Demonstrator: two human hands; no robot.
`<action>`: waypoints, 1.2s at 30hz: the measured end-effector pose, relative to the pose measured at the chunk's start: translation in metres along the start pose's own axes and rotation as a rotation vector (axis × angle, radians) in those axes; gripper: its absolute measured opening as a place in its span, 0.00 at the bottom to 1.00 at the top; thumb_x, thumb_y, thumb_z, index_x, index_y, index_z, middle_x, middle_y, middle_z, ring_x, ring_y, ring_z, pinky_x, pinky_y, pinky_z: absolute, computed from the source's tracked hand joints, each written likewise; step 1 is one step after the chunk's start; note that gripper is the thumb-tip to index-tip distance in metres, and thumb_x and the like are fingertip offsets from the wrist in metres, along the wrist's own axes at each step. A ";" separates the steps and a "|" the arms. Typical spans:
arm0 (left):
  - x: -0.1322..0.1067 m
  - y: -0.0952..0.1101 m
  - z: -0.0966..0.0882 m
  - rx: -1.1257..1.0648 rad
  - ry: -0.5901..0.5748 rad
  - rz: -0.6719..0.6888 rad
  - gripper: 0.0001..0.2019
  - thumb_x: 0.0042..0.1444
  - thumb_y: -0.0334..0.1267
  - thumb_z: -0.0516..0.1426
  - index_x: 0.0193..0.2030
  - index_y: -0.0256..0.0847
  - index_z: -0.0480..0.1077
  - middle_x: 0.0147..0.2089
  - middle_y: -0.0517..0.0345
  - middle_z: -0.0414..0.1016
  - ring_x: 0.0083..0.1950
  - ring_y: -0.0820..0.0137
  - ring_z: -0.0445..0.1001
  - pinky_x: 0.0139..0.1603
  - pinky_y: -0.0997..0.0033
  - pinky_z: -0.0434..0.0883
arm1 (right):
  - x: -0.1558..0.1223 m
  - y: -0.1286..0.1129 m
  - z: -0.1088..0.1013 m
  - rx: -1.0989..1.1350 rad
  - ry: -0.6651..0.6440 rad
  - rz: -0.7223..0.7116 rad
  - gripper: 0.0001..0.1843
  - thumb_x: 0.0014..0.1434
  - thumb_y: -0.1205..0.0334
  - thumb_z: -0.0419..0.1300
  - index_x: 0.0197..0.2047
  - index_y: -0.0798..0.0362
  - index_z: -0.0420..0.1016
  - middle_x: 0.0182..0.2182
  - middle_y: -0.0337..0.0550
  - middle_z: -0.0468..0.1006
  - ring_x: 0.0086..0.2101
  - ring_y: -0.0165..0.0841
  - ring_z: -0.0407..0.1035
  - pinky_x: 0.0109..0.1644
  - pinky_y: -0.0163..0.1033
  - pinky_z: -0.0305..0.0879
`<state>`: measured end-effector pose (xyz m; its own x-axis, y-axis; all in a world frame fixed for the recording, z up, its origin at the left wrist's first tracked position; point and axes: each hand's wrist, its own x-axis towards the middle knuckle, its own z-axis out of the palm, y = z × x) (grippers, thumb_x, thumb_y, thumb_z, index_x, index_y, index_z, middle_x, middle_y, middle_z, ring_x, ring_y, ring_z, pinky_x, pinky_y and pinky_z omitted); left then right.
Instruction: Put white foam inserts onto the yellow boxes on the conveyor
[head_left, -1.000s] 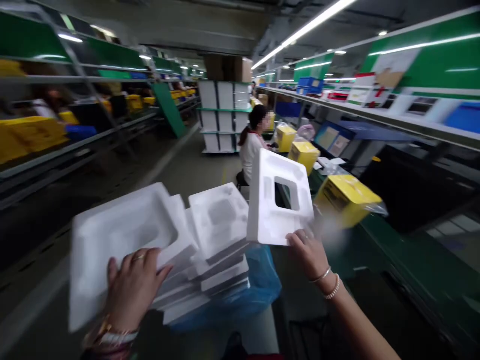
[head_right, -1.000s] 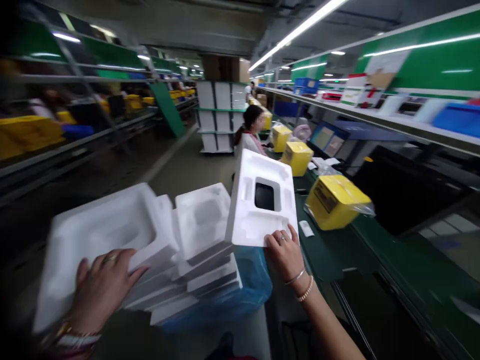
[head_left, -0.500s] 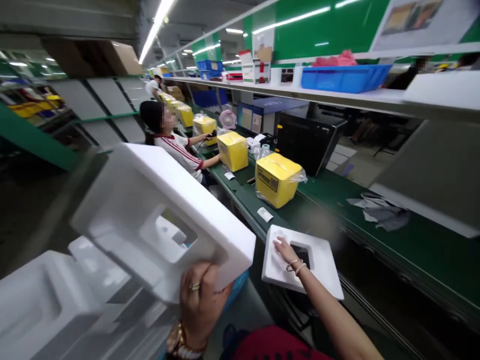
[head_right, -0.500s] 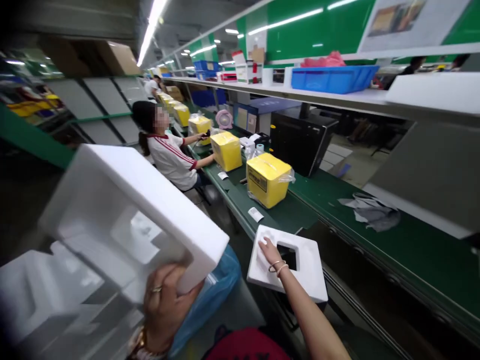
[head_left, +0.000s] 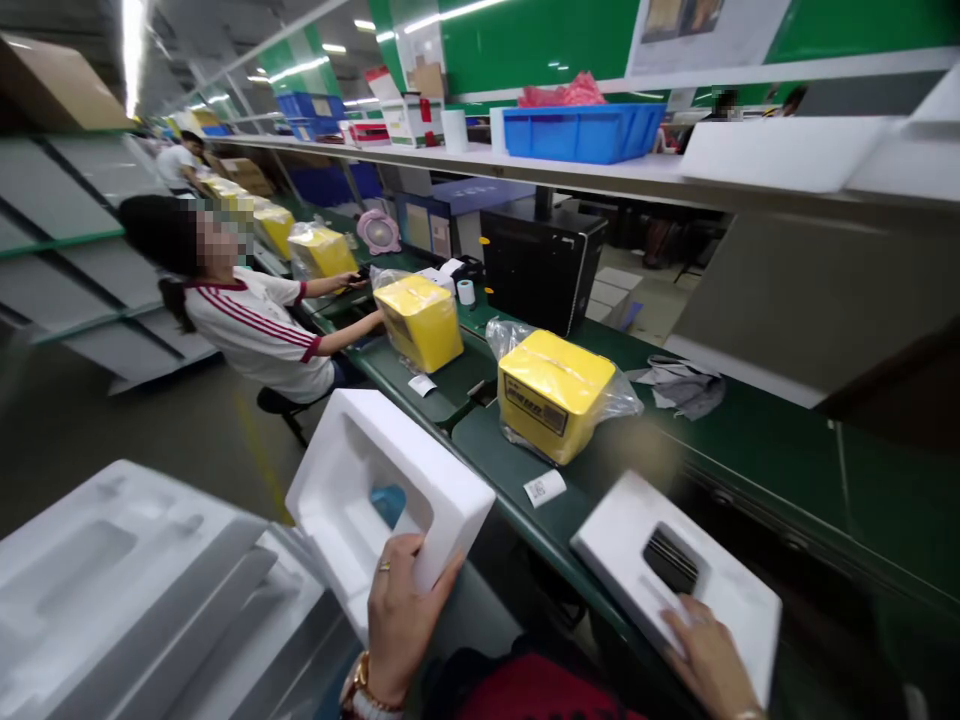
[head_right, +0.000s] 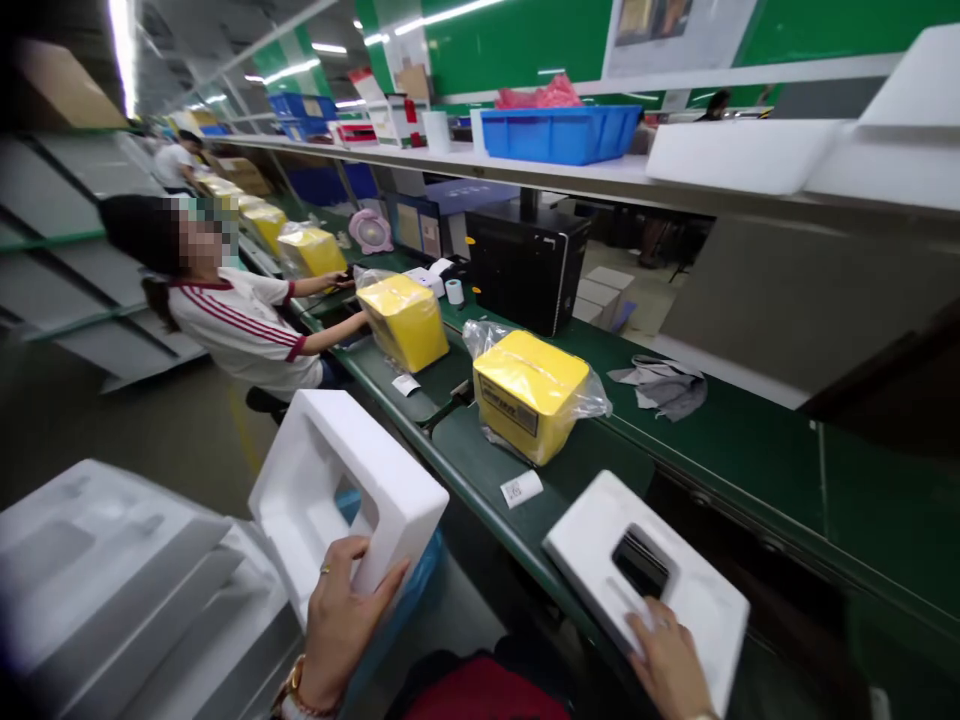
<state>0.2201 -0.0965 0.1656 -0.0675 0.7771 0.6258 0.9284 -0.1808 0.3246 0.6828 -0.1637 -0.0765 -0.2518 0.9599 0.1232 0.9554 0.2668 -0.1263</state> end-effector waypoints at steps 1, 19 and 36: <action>0.003 0.003 0.005 -0.016 -0.006 0.008 0.14 0.59 0.45 0.58 0.43 0.39 0.62 0.38 0.54 0.68 0.40 0.65 0.72 0.43 0.65 0.72 | -0.013 0.023 -0.011 -0.028 0.045 0.096 0.18 0.54 0.56 0.55 0.46 0.47 0.79 0.50 0.56 0.74 0.50 0.52 0.69 0.42 0.52 0.72; -0.013 0.052 0.042 -0.220 -0.193 0.060 0.14 0.60 0.49 0.56 0.43 0.42 0.62 0.38 0.54 0.69 0.39 0.64 0.73 0.39 0.64 0.74 | 0.253 -0.001 -0.241 -0.184 0.086 -0.158 0.20 0.62 0.52 0.53 0.54 0.49 0.72 0.60 0.55 0.64 0.59 0.50 0.57 0.53 0.53 0.65; 0.042 0.013 0.071 -0.364 -0.251 0.107 0.15 0.58 0.49 0.58 0.44 0.42 0.63 0.38 0.55 0.71 0.38 0.64 0.75 0.38 0.65 0.75 | 0.277 -0.016 -0.234 -0.144 0.080 -0.069 0.27 0.67 0.47 0.43 0.66 0.43 0.58 0.67 0.48 0.57 0.65 0.46 0.51 0.62 0.60 0.58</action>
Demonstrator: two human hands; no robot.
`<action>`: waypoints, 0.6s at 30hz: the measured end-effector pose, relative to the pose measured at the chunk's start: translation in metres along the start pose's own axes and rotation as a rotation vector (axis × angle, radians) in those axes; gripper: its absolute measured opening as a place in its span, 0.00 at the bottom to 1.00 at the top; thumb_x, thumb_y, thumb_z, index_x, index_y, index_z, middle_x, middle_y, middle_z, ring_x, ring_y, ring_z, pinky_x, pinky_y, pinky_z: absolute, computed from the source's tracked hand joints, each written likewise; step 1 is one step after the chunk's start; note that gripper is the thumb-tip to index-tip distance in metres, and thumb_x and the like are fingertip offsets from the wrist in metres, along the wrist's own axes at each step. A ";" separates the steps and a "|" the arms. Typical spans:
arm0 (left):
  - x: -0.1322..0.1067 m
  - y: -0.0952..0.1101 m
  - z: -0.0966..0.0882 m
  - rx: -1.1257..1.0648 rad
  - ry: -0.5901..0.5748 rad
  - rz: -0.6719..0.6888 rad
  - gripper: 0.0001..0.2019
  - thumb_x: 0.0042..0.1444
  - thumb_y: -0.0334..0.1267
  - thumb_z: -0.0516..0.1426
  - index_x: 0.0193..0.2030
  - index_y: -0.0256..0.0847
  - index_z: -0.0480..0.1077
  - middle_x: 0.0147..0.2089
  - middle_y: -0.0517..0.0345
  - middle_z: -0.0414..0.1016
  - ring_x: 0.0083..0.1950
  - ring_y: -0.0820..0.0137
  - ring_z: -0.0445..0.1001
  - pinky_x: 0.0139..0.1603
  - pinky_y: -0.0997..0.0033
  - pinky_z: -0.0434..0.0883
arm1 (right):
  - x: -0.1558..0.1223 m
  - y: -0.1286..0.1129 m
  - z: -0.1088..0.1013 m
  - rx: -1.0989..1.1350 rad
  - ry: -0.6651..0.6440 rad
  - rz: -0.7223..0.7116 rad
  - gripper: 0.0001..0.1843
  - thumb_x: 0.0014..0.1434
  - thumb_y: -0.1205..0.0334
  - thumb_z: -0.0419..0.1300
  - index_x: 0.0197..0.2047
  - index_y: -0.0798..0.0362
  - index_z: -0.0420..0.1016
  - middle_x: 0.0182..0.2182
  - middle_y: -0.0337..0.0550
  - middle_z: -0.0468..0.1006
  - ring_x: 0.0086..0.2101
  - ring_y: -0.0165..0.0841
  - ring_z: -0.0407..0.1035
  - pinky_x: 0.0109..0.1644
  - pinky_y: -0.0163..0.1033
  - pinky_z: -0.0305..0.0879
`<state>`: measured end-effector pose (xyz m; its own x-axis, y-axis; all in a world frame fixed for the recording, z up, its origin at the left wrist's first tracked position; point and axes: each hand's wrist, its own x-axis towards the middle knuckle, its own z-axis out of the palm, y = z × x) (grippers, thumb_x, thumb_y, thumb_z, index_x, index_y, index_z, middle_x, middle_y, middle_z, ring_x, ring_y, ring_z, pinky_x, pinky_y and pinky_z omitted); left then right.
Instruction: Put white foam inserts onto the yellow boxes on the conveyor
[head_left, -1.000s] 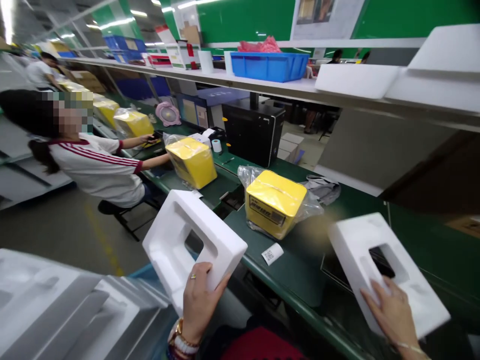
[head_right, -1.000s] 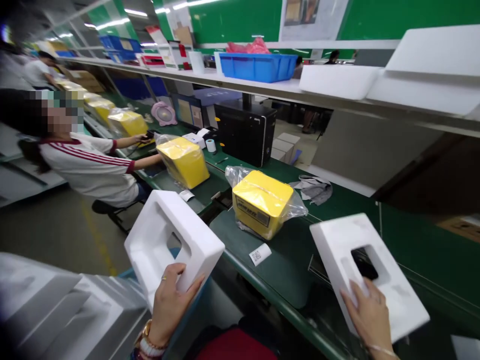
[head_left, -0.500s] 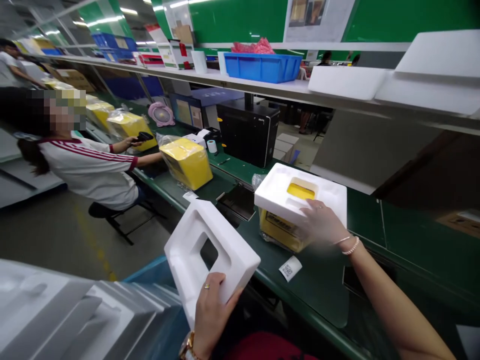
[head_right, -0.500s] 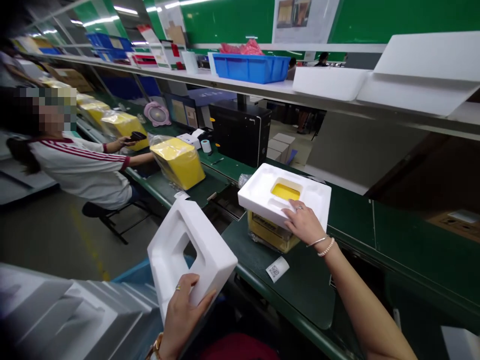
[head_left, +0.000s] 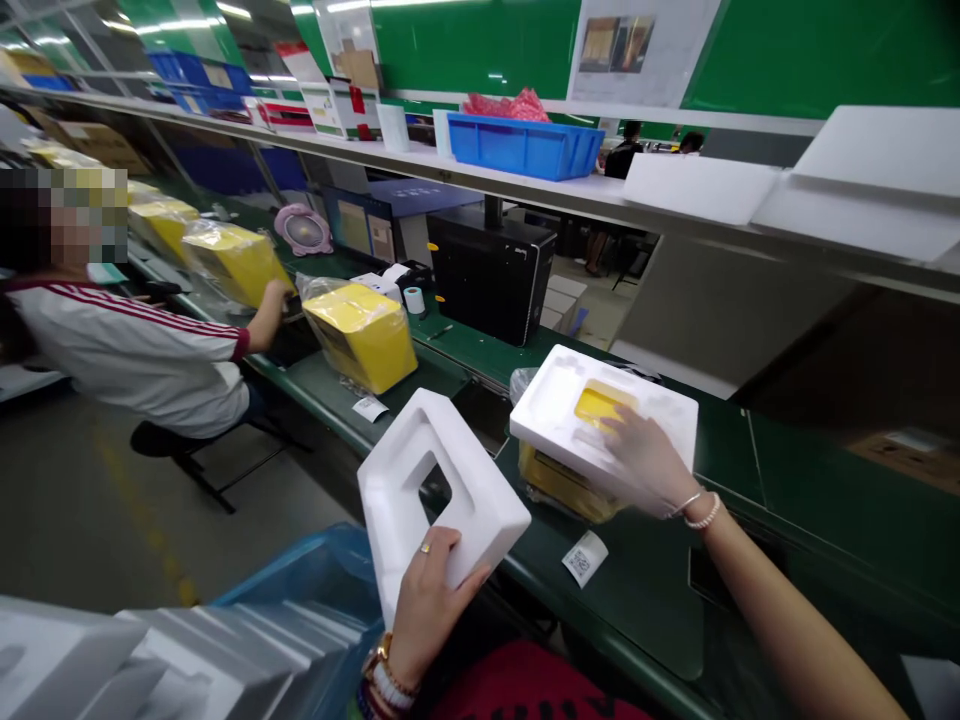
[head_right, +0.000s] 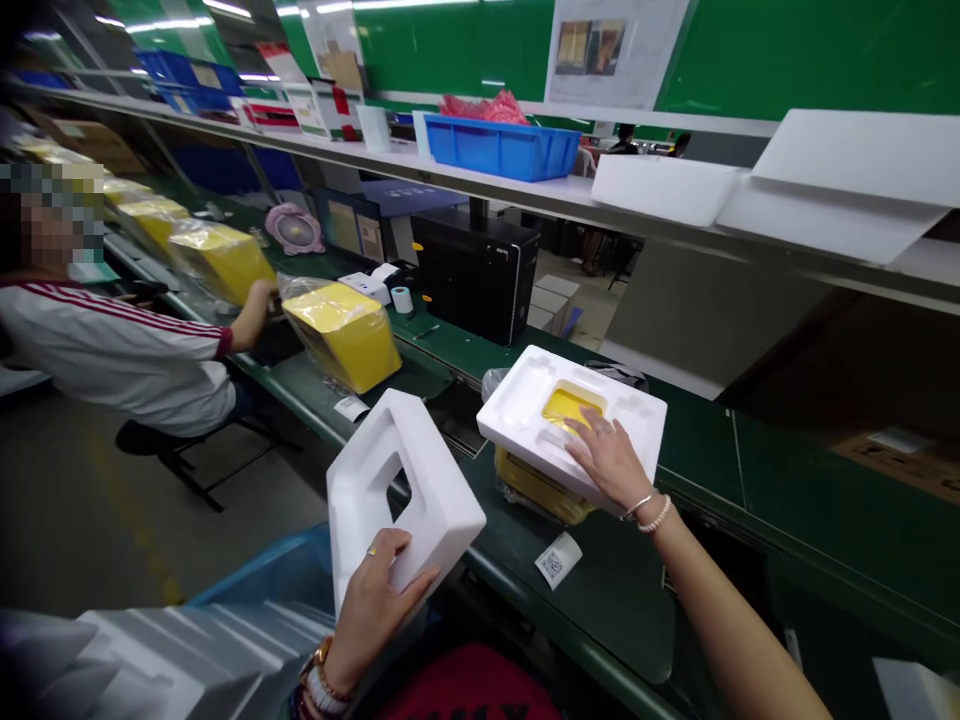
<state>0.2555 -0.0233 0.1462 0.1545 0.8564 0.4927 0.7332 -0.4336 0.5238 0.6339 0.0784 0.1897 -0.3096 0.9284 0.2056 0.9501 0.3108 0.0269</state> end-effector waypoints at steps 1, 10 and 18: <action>0.004 -0.004 -0.001 -0.006 -0.011 0.015 0.14 0.58 0.48 0.58 0.44 0.42 0.63 0.39 0.55 0.72 0.39 0.64 0.75 0.38 0.65 0.76 | 0.013 0.007 0.001 -0.001 0.023 0.057 0.29 0.67 0.46 0.42 0.68 0.43 0.55 0.68 0.47 0.53 0.67 0.45 0.46 0.64 0.61 0.55; 0.022 -0.035 -0.011 -0.024 -0.199 -0.004 0.15 0.55 0.42 0.61 0.46 0.42 0.65 0.44 0.49 0.73 0.46 0.60 0.74 0.45 0.58 0.76 | 0.085 0.050 0.052 -0.031 -0.263 0.389 0.36 0.65 0.38 0.33 0.72 0.43 0.41 0.71 0.47 0.41 0.69 0.45 0.36 0.67 0.66 0.43; 0.023 -0.074 0.015 0.197 -0.430 -0.003 0.20 0.56 0.40 0.59 0.55 0.40 0.64 0.50 0.46 0.70 0.48 0.57 0.71 0.49 0.56 0.72 | 0.078 0.053 0.057 -0.028 -0.219 0.384 0.37 0.64 0.36 0.32 0.71 0.42 0.44 0.71 0.47 0.43 0.69 0.45 0.38 0.66 0.66 0.44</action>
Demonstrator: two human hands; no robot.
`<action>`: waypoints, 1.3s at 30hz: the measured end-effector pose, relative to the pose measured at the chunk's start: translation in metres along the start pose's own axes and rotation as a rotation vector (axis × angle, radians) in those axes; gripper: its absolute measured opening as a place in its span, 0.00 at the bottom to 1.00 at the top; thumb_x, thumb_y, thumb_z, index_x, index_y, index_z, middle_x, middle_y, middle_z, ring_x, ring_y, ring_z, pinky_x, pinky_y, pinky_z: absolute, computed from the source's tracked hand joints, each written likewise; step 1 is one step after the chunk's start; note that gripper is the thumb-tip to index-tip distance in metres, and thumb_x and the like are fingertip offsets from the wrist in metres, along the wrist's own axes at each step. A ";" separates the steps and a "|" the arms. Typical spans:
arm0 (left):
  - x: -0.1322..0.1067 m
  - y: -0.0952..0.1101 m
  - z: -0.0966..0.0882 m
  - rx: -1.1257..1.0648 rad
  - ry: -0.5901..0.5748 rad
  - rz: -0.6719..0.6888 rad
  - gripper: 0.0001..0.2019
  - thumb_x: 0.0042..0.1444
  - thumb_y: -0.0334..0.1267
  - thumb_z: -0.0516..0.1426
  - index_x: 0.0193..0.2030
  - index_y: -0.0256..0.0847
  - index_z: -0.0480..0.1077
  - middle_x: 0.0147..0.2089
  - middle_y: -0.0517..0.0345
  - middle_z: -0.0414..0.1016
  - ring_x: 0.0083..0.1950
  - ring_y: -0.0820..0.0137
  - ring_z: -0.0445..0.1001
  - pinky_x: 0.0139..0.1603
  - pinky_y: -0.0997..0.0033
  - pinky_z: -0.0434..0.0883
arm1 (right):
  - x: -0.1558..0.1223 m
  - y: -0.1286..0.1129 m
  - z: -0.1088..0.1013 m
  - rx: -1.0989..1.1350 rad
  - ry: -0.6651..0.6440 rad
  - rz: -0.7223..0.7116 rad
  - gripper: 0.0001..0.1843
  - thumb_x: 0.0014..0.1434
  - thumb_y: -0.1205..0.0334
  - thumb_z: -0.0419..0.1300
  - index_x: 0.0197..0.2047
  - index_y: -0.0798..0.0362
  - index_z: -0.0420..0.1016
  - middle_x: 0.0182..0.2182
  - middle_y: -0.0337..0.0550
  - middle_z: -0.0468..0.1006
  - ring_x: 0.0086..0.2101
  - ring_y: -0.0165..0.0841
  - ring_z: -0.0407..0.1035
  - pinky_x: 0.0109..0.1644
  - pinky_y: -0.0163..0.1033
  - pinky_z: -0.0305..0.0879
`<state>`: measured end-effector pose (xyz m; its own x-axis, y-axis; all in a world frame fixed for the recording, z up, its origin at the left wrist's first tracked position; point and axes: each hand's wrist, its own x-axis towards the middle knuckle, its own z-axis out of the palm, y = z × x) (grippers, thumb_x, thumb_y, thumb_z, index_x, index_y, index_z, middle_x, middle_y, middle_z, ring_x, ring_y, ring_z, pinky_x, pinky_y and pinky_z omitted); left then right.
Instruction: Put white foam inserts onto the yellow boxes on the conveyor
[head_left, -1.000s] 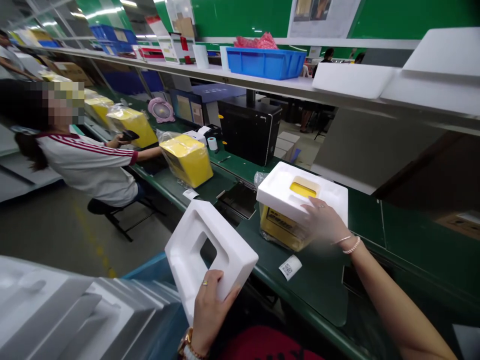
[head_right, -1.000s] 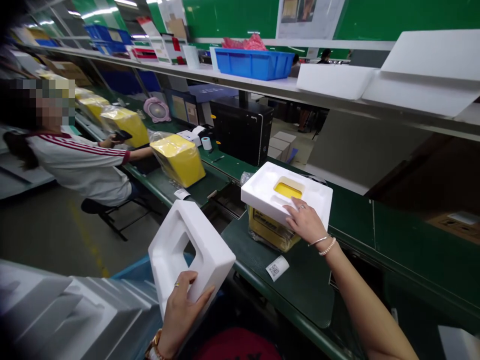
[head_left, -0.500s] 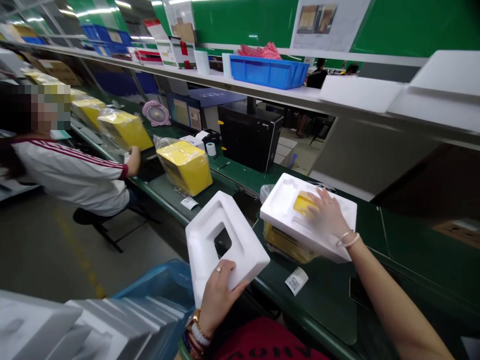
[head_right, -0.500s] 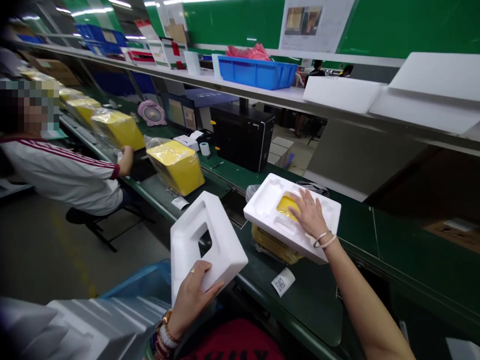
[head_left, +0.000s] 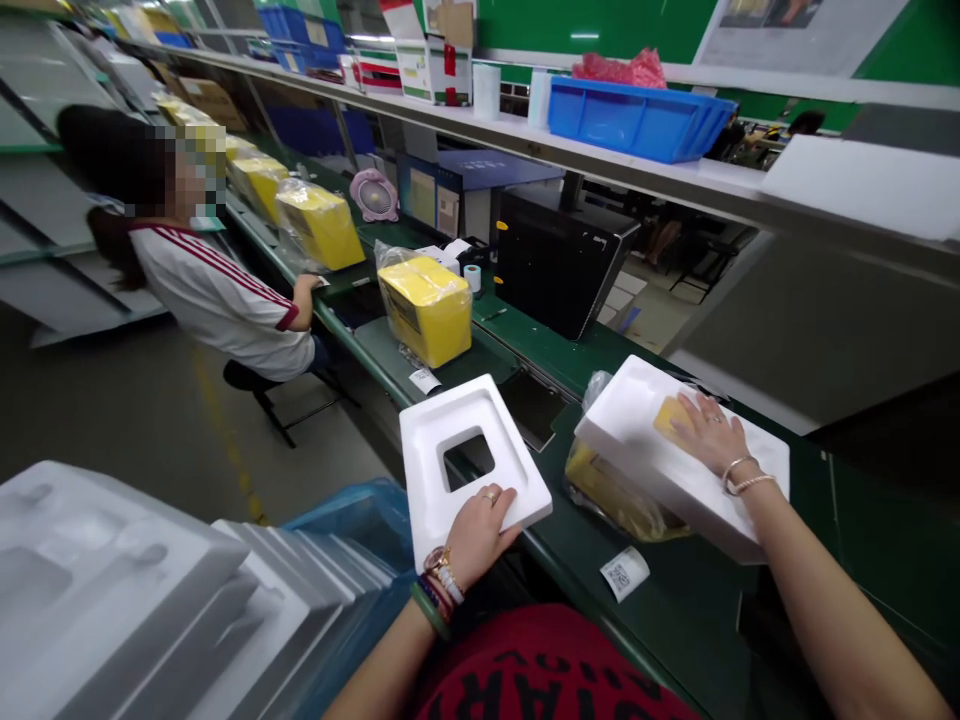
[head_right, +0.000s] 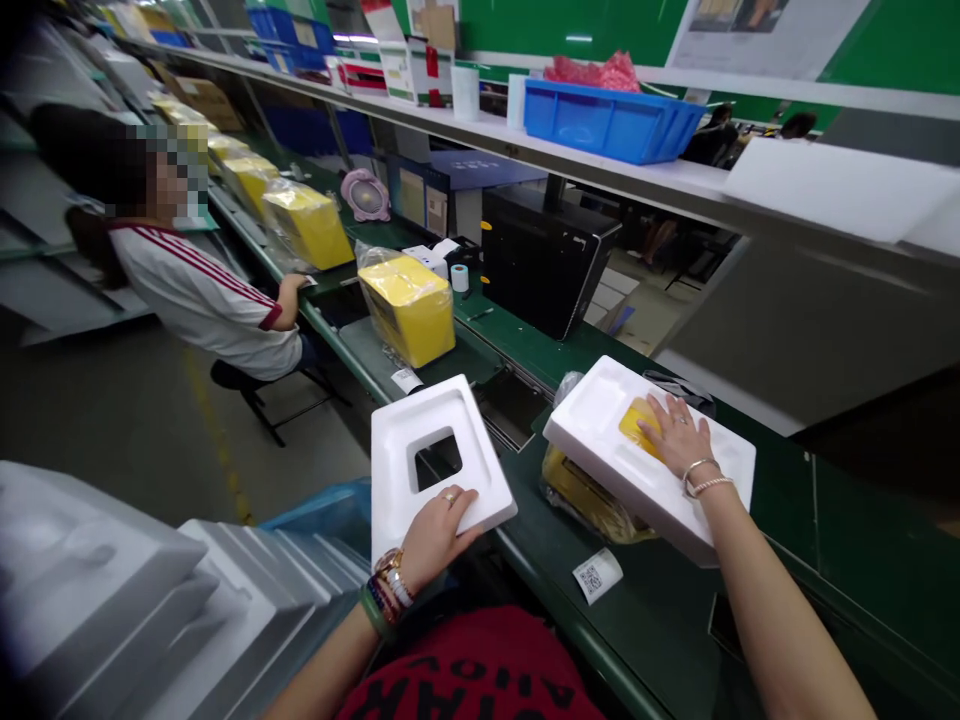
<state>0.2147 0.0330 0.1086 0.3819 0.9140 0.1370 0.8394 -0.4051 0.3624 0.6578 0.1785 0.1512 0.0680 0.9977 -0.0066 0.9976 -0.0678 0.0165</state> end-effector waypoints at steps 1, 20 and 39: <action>0.004 -0.003 0.004 0.019 -0.052 0.005 0.21 0.56 0.38 0.59 0.56 0.39 0.64 0.50 0.46 0.70 0.48 0.57 0.71 0.48 0.57 0.72 | 0.001 0.000 0.001 0.002 0.004 -0.001 0.37 0.64 0.35 0.33 0.71 0.42 0.44 0.71 0.47 0.43 0.69 0.46 0.38 0.66 0.67 0.44; 0.000 -0.143 0.114 -0.259 0.340 -0.768 0.15 0.61 0.36 0.50 0.41 0.27 0.74 0.50 0.35 0.76 0.55 0.61 0.74 0.53 0.56 0.72 | 0.002 -0.003 0.001 0.040 0.059 0.025 0.35 0.65 0.38 0.33 0.70 0.41 0.48 0.70 0.45 0.48 0.68 0.45 0.42 0.67 0.66 0.45; 0.042 -0.036 0.132 0.035 -0.478 -0.176 0.36 0.51 0.40 0.59 0.68 0.57 0.57 0.74 0.50 0.49 0.73 0.36 0.35 0.64 0.26 0.42 | 0.002 -0.007 -0.001 0.058 0.072 0.031 0.34 0.66 0.40 0.36 0.70 0.42 0.50 0.70 0.45 0.49 0.68 0.45 0.43 0.67 0.66 0.45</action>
<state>0.2518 0.0826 -0.0204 0.3612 0.8590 -0.3629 0.9162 -0.2544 0.3098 0.6514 0.1809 0.1516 0.0992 0.9929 0.0652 0.9944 -0.0966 -0.0420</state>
